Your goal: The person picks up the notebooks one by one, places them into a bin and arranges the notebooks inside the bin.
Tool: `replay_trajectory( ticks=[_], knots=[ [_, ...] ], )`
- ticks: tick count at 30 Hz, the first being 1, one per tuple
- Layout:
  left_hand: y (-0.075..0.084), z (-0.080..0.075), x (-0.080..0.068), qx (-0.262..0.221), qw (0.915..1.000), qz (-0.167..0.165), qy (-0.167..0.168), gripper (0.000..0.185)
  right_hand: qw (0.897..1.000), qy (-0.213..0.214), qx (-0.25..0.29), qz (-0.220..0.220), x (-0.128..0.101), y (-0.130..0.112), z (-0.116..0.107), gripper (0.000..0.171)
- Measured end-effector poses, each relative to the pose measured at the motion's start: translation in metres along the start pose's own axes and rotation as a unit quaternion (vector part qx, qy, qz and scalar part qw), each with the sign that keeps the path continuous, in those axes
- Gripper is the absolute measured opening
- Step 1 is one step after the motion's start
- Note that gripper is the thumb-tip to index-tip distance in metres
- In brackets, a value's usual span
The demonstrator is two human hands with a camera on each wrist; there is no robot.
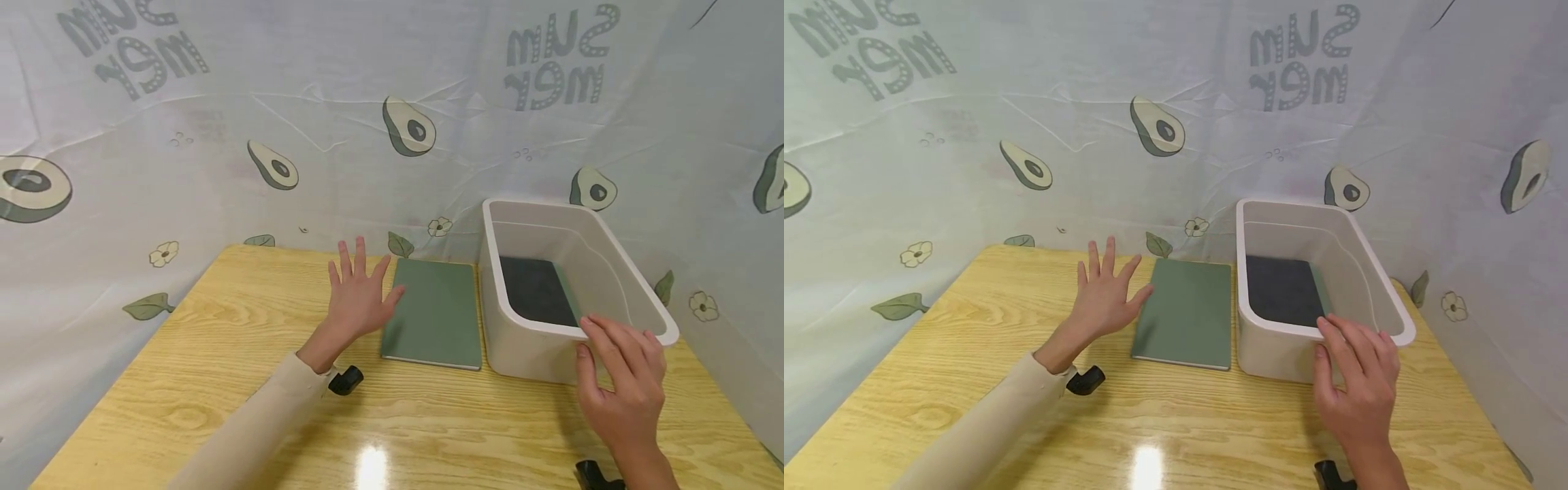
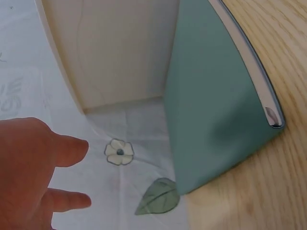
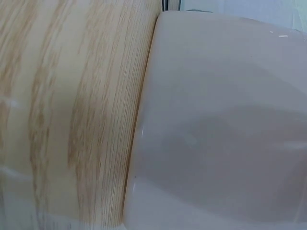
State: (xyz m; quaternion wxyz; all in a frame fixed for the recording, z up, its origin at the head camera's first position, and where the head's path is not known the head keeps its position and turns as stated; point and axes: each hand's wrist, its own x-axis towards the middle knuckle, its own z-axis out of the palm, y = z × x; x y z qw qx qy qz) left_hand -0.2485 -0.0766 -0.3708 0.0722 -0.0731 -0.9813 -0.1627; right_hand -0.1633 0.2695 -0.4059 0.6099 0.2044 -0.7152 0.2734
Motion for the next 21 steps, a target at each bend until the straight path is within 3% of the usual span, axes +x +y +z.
replay_trajectory(
  ticks=[5, 12, 21],
  knots=[
    [0.001, 0.003, -0.001, -0.018, 0.9998, 0.010, -0.005, 0.068, 1.000, -0.012, -0.007, 0.003, -0.003, 0.004, -0.004, 0.035],
    [0.014, 0.011, -0.002, -0.053, 0.9976, 0.027, -0.035, 0.069, 0.999, -0.034, -0.021, 0.007, -0.006, 0.009, -0.006, 0.038],
    [0.017, 0.042, 0.000, -0.065, 0.9914, 0.023, -0.111, 0.069, 0.999, -0.031, -0.019, 0.003, -0.006, 0.010, -0.006, 0.037]
  ],
)
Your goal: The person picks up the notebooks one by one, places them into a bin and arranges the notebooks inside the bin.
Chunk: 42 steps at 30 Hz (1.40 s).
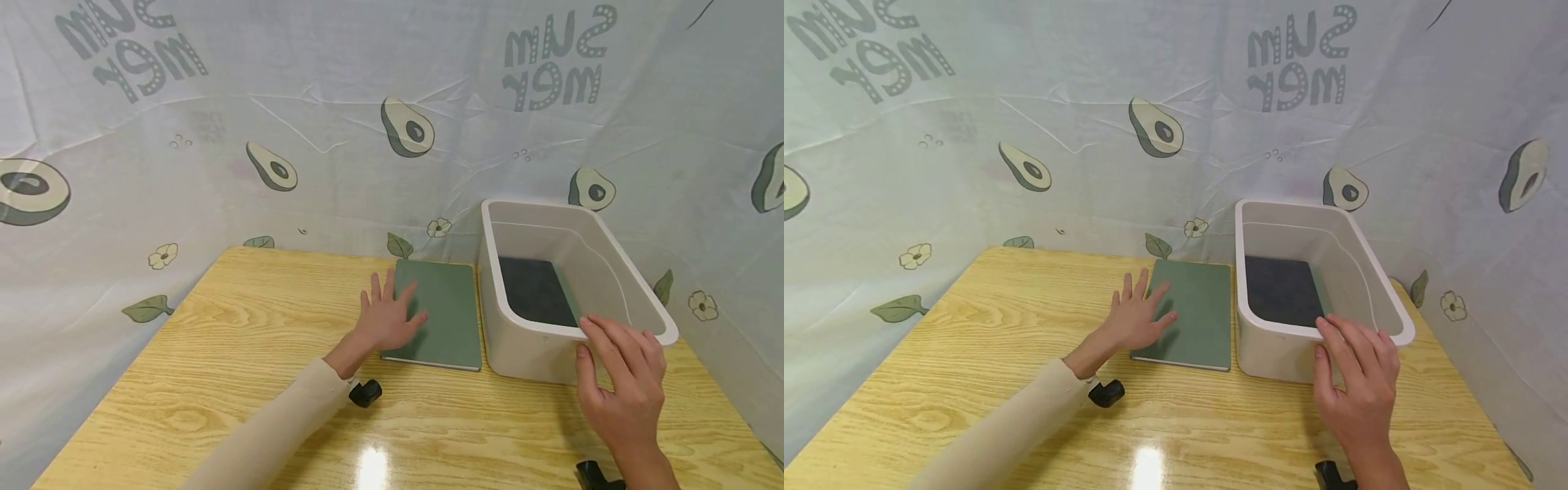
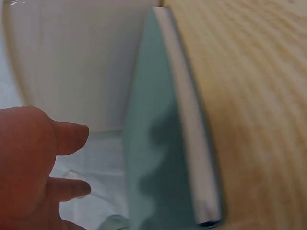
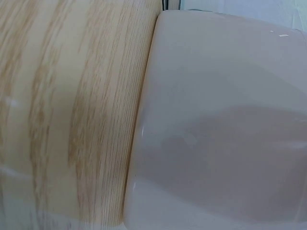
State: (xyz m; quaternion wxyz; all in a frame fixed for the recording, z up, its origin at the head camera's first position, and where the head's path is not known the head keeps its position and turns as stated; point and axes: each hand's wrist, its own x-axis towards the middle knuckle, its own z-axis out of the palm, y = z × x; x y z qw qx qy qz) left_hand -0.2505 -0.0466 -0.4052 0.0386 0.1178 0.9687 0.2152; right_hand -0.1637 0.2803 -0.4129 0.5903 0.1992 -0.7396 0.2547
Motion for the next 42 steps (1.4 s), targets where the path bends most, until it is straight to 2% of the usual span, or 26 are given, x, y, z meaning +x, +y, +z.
replay_trajectory(
  ticks=[7, 10, 20, 28, 30, 33, 36, 38, 40, 42],
  knots=[
    [-0.010, 0.027, 0.003, 0.010, 0.9974, -0.017, -0.070, 0.069, 1.000, 0.002, -0.001, 0.000, 0.000, -0.001, 0.000, 0.038],
    [-0.012, 0.033, 0.002, 0.018, 0.9962, -0.014, -0.084, 0.071, 1.000, 0.005, 0.001, -0.001, 0.000, -0.001, 0.000, 0.037],
    [-0.012, 0.032, -0.005, 0.010, 0.9963, -0.003, -0.085, 0.071, 1.000, -0.001, 0.001, -0.003, 0.001, 0.000, 0.000, 0.038],
    [-0.011, 0.033, -0.002, 0.013, 0.9962, 0.000, -0.086, 0.072, 1.000, 0.003, 0.001, -0.001, 0.001, -0.001, 0.000, 0.038],
    [-0.012, 0.032, -0.001, -0.002, 0.9960, 0.001, -0.089, 0.072, 1.000, 0.004, 0.002, -0.001, 0.001, -0.001, 0.000, 0.038],
    [-0.016, 0.029, 0.001, -0.052, 0.9944, 0.006, -0.092, 0.070, 1.000, 0.004, 0.004, 0.001, 0.002, -0.003, 0.000, 0.038],
    [-0.020, 0.025, 0.004, -0.136, 0.9865, 0.013, -0.090, 0.067, 1.000, 0.003, 0.004, 0.003, 0.002, -0.003, 0.000, 0.037],
    [-0.023, 0.022, 0.005, -0.203, 0.9751, 0.014, -0.089, 0.065, 1.000, 0.002, 0.003, 0.003, 0.002, -0.003, 0.000, 0.037],
    [-0.024, 0.019, 0.006, -0.275, 0.9573, 0.008, -0.090, 0.064, 1.000, -0.002, 0.000, 0.005, 0.002, -0.002, 0.000, 0.037],
    [-0.025, 0.017, 0.006, -0.347, 0.9336, -0.008, -0.087, 0.064, 1.000, -0.003, -0.001, 0.007, 0.002, -0.002, -0.001, 0.038]
  ],
)
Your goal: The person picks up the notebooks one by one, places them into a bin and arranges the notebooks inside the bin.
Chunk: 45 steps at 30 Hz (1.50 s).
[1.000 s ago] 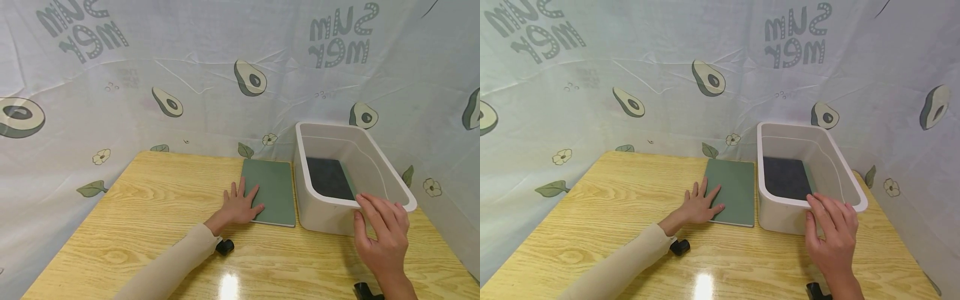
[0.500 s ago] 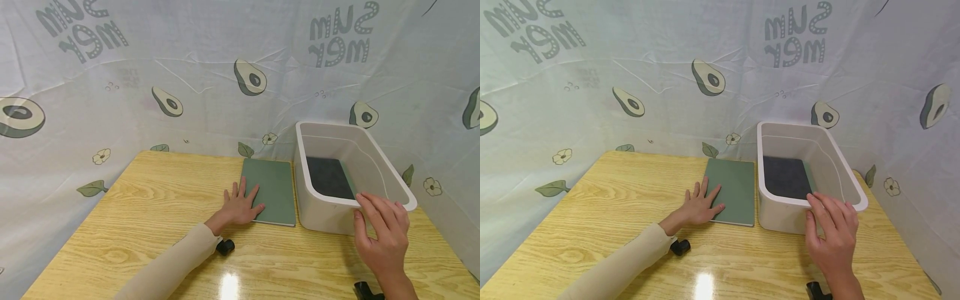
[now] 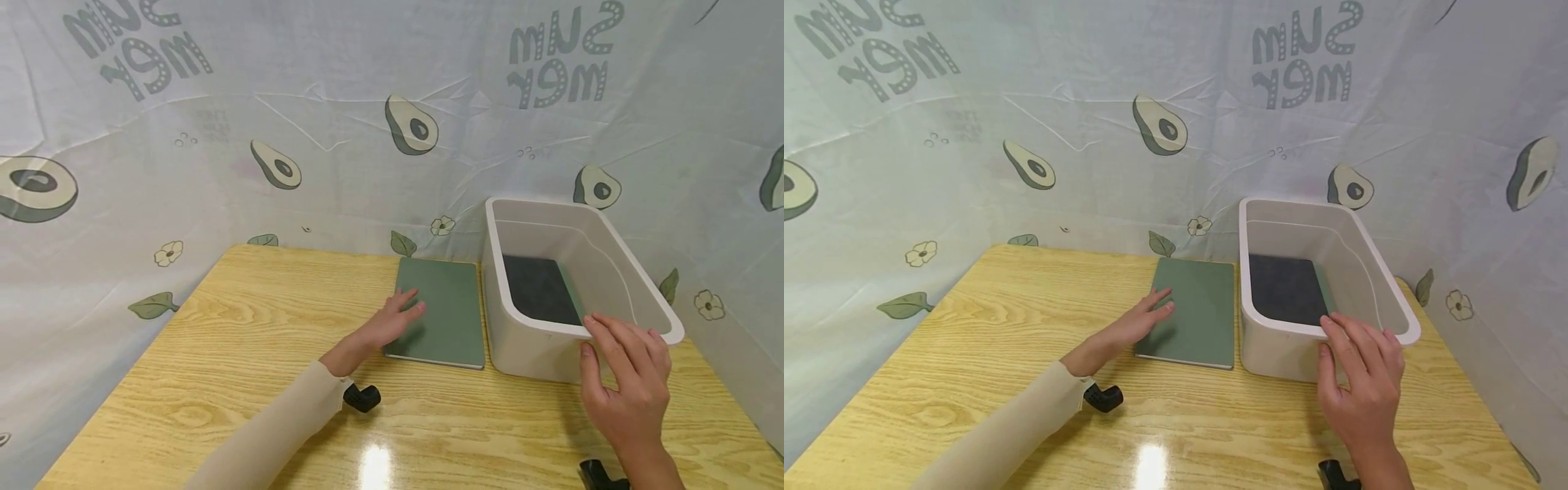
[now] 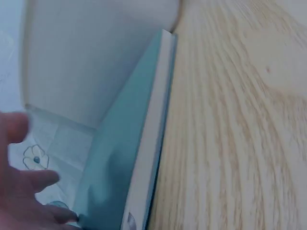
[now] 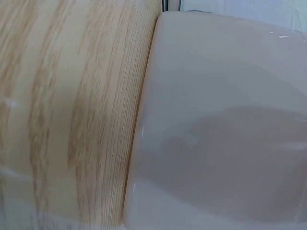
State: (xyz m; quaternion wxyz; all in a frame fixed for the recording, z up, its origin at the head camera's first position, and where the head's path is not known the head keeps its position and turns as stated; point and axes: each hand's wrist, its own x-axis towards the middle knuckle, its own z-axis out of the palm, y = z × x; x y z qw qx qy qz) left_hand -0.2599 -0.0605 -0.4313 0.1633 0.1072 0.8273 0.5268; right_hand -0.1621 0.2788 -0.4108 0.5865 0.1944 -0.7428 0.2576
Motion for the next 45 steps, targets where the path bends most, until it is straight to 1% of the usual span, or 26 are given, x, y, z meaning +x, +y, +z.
replay_trajectory(
  ticks=[1, 3, 4, 5, 7, 9, 12, 13, 14, 16, 17, 18, 19, 21, 24, 26, 29, 32, 34, 39, 41, 42, 45],
  knots=[
    [0.001, -0.001, 0.000, -0.043, 0.9990, -0.004, 0.006, 0.063, 1.000, -0.001, -0.001, 0.001, 0.000, 0.000, 0.000, 0.038],
    [0.002, -0.004, 0.000, -0.129, 0.9914, -0.005, 0.021, 0.066, 1.000, -0.001, -0.002, 0.001, 0.000, 0.000, 0.000, 0.038],
    [0.002, -0.006, -0.001, -0.173, 0.9846, -0.006, 0.028, 0.068, 1.000, 0.000, -0.002, 0.001, -0.001, 0.000, 0.000, 0.038],
    [0.001, -0.009, -0.001, -0.215, 0.9760, -0.004, 0.033, 0.070, 1.000, 0.001, -0.002, 0.001, -0.001, 0.000, 0.000, 0.038],
    [-0.001, -0.014, -0.001, -0.303, 0.9523, -0.001, 0.039, 0.075, 1.000, 0.001, -0.003, 0.000, -0.001, 0.000, 0.000, 0.037],
    [-0.005, -0.019, -0.002, -0.378, 0.9251, -0.003, 0.038, 0.077, 1.000, 0.002, -0.003, 0.001, -0.001, 0.000, 0.000, 0.037],
    [-0.011, -0.025, -0.004, -0.481, 0.8756, -0.012, 0.044, 0.079, 1.000, 0.003, -0.002, 0.001, -0.001, 0.000, 0.001, 0.037],
    [-0.013, -0.027, -0.005, -0.507, 0.8606, -0.014, 0.046, 0.079, 1.000, 0.003, -0.002, 0.002, -0.001, 0.000, 0.001, 0.037],
    [-0.014, -0.028, -0.005, -0.528, 0.8478, -0.016, 0.048, 0.079, 1.000, 0.003, -0.002, 0.002, -0.001, 0.001, 0.001, 0.037],
    [-0.017, -0.029, -0.006, -0.559, 0.8273, -0.017, 0.051, 0.079, 1.000, 0.003, -0.003, 0.003, -0.001, 0.001, 0.001, 0.037],
    [-0.018, -0.030, -0.007, -0.567, 0.8223, -0.018, 0.051, 0.080, 1.000, 0.003, -0.003, 0.003, -0.001, 0.001, 0.000, 0.037],
    [-0.019, -0.030, -0.007, -0.571, 0.8191, -0.018, 0.053, 0.080, 1.000, 0.001, -0.005, 0.004, -0.002, 0.001, 0.000, 0.037],
    [-0.019, -0.030, -0.007, -0.571, 0.8187, -0.018, 0.054, 0.080, 1.000, 0.000, -0.006, 0.004, -0.002, 0.001, 0.000, 0.037],
    [-0.020, -0.031, -0.006, -0.568, 0.8208, -0.020, 0.056, 0.078, 1.000, -0.001, -0.007, 0.005, -0.002, 0.002, 0.000, 0.037],
    [-0.021, -0.032, -0.004, -0.558, 0.8270, -0.030, 0.064, 0.072, 1.000, 0.000, -0.005, 0.005, -0.002, 0.002, 0.000, 0.037],
    [-0.021, -0.032, -0.003, -0.548, 0.8326, -0.037, 0.068, 0.068, 1.000, 0.002, -0.004, 0.004, -0.002, 0.002, 0.000, 0.037],
    [-0.021, -0.032, -0.002, -0.527, 0.8453, -0.049, 0.072, 0.066, 1.000, 0.004, -0.001, 0.002, -0.002, 0.001, 0.001, 0.037],
    [-0.020, -0.033, -0.001, -0.503, 0.8598, -0.057, 0.070, 0.067, 1.000, 0.004, -0.001, 0.001, -0.001, 0.000, 0.001, 0.037],
    [-0.018, -0.032, 0.000, -0.493, 0.8653, -0.060, 0.068, 0.067, 1.000, 0.006, -0.001, 0.000, 0.000, 0.000, 0.001, 0.037],
    [-0.015, -0.030, 0.002, -0.481, 0.8724, -0.073, 0.045, 0.068, 1.000, 0.014, 0.000, -0.001, 0.000, -0.002, 0.002, 0.036],
    [-0.015, -0.029, 0.003, -0.467, 0.8807, -0.076, 0.026, 0.070, 1.000, 0.013, 0.000, -0.001, 0.000, -0.002, 0.002, 0.037],
    [-0.015, -0.028, 0.004, -0.456, 0.8865, -0.076, 0.017, 0.071, 1.000, 0.013, 0.000, 0.000, 0.000, -0.002, 0.002, 0.037],
    [-0.014, -0.025, 0.005, -0.438, 0.8957, -0.077, 0.003, 0.076, 1.000, 0.009, -0.001, 0.002, -0.001, -0.001, 0.002, 0.037]
  ],
)
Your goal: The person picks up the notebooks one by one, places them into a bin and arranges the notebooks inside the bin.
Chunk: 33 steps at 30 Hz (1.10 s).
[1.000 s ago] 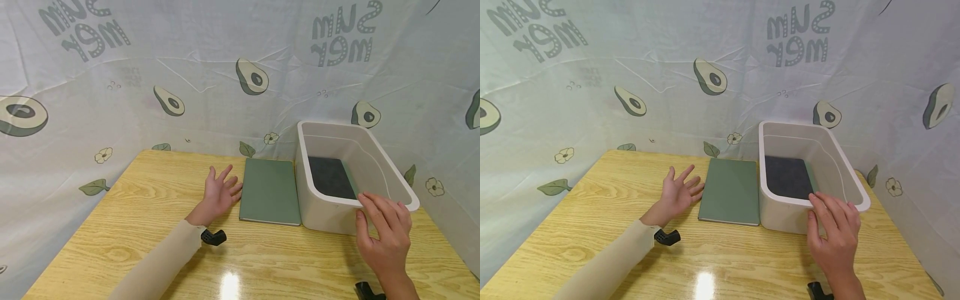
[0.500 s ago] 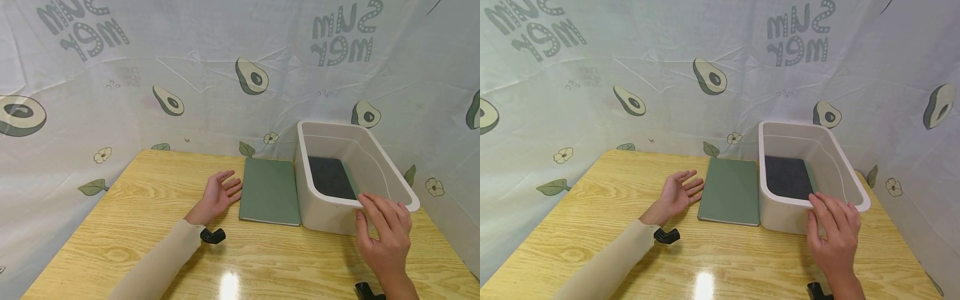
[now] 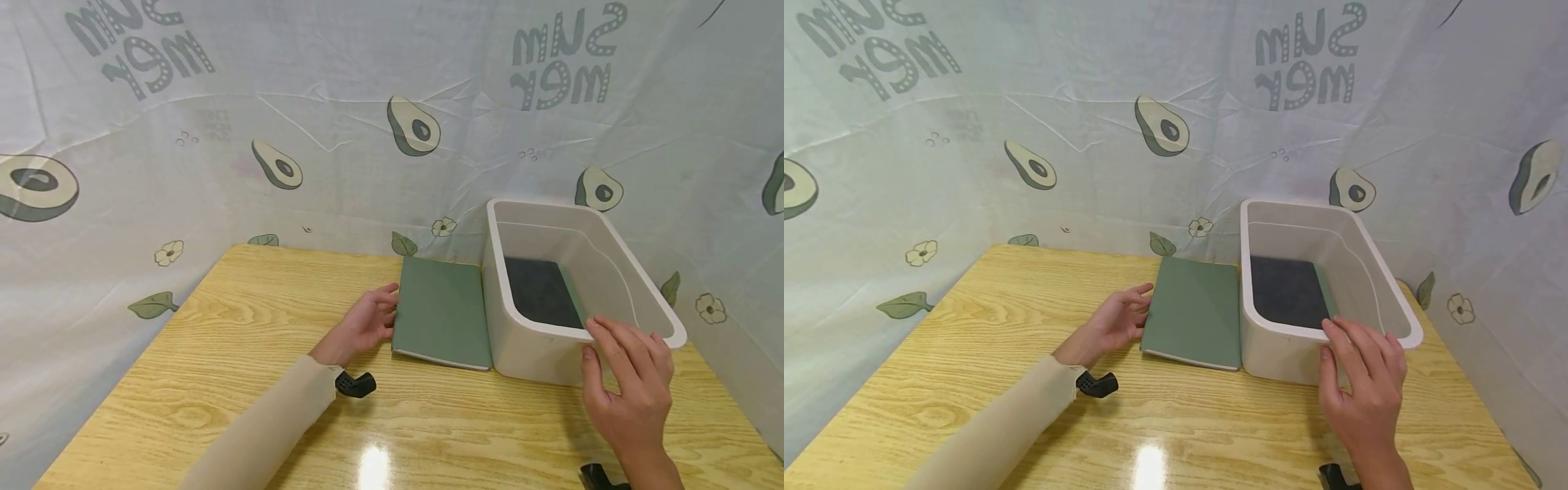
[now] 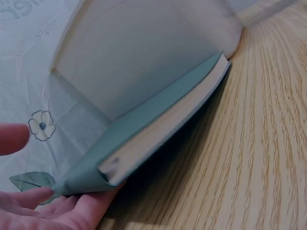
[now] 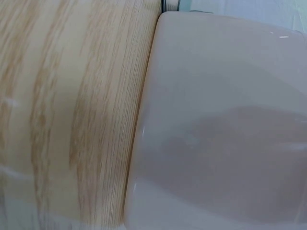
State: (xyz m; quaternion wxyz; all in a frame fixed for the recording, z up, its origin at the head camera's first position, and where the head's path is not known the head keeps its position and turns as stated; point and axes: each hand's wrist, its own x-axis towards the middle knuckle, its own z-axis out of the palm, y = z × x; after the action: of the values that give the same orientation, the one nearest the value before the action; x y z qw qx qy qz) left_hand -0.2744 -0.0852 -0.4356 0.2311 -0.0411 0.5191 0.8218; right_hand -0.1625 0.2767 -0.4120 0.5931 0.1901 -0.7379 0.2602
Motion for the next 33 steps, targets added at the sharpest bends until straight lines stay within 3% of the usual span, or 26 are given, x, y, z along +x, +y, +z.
replay_trajectory(
  ticks=[17, 25, 33],
  knots=[
    [-0.004, -0.001, 0.007, 0.038, 0.9991, 0.004, -0.018, 0.096, 1.000, 0.006, 0.002, -0.003, 0.000, 0.000, 0.001, 0.037],
    [-0.001, 0.000, 0.003, 0.013, 0.9994, 0.016, -0.027, 0.095, 1.000, 0.009, 0.007, -0.004, 0.000, -0.001, 0.001, 0.036],
    [0.012, 0.007, -0.003, 0.001, 0.9982, 0.046, -0.038, 0.093, 1.000, 0.006, 0.005, -0.001, 0.000, -0.001, 0.001, 0.036]
  ],
)
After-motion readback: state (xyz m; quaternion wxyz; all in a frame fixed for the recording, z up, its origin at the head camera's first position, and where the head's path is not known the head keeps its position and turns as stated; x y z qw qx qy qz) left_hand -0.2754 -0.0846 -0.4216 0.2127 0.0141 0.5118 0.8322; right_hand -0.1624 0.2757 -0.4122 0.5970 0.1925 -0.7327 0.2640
